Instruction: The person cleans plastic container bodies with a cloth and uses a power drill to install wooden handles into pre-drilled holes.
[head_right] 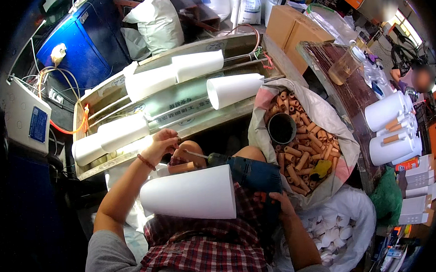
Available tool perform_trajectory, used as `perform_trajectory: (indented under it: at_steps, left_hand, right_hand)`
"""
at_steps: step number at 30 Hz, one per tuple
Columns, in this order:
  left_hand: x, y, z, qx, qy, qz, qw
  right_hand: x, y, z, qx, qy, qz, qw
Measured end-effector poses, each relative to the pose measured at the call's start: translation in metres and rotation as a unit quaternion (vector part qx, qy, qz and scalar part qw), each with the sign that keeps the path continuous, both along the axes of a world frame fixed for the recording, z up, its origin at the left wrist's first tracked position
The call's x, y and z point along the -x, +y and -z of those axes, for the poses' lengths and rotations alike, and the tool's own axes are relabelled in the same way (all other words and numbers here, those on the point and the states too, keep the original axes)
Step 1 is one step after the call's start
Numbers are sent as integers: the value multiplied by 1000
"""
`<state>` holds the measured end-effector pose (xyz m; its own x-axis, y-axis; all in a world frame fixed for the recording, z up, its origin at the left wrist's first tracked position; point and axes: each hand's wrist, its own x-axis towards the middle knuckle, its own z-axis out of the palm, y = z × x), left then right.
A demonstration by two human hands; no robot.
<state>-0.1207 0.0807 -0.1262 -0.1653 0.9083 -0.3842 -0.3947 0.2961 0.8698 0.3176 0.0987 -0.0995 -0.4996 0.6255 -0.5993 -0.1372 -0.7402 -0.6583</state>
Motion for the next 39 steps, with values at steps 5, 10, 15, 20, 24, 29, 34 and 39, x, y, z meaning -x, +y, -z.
perform_trajectory:
  at_steps: [5,10,15,20,24,29,34,39]
  left_hand:
    - [-6,-1,1,18,-15,15,1000]
    - [-9,-4,-8,15,-29,24,999]
    - [-10,-4,-6,7,17,41,999]
    - [-12,-4,-4,-16,61,40,997]
    - [-13,-6,-1,-41,62,39,996]
    - [-11,-11,-10,-4,156,108,982]
    - [-20,-34,-25,0,421,84,903]
    - [-13,-74,-56,63,453,324,828]
  right_hand:
    - [-10,-1,14,70,36,33,996]
    - [1,-2,11,45,14,48,998]
    - [-1,-5,18,17,-6,54,998]
    - [-6,-2,21,38,26,38,998]
    - [-5,-2,22,24,-5,41,999]
    - [-24,6,35,33,-88,66,993]
    - [-22,5,36,15,-219,126,967]
    - [-20,5,28,-58,-191,156,967]
